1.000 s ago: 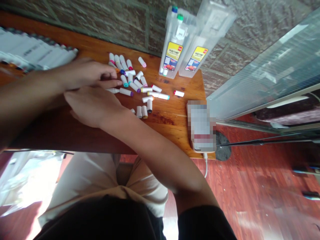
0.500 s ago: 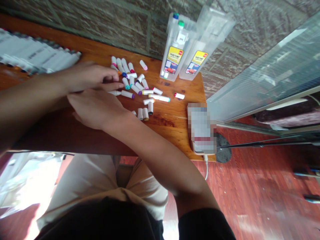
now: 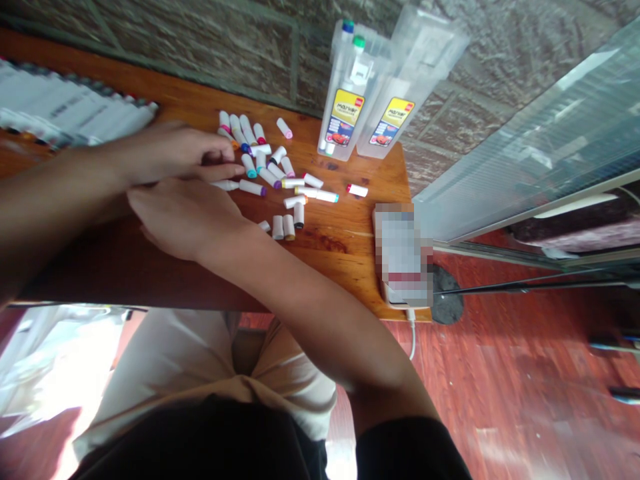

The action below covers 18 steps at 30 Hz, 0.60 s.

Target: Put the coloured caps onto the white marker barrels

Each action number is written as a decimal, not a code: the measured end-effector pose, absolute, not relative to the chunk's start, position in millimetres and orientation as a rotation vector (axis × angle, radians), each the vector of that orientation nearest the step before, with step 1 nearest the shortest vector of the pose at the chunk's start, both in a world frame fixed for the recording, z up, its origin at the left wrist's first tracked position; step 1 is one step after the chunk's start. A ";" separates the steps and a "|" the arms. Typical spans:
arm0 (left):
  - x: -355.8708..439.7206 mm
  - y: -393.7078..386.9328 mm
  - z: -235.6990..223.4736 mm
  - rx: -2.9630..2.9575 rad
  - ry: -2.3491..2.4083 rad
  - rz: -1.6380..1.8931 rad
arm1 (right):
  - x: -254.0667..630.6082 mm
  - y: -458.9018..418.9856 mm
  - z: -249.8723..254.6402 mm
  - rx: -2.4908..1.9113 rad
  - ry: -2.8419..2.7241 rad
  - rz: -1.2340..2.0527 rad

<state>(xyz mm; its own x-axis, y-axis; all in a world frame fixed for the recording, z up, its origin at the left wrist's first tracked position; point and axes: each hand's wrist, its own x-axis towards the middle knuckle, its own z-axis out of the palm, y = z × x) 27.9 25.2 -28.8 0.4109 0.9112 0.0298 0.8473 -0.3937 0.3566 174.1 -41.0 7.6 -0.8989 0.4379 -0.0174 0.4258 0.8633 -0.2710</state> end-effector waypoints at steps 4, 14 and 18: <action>26.8 27.5 -33.2 2.424 1.559 0.304 | 173.5 -39.1 7.4 -0.703 -2.997 0.419; 29.0 20.3 -28.9 2.402 1.507 0.412 | 173.3 -30.9 -6.6 -0.750 -2.873 0.587; 29.1 17.2 -24.9 2.393 1.560 0.373 | 170.1 -29.7 -7.4 -0.753 -2.855 0.702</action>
<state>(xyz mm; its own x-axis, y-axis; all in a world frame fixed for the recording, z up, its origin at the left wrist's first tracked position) 29.1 17.2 -24.9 0.3901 0.9180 0.0720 0.8511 -0.3893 0.3522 170.1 -29.7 -7.4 -0.8716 0.4899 -0.0145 0.4407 0.7705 -0.4605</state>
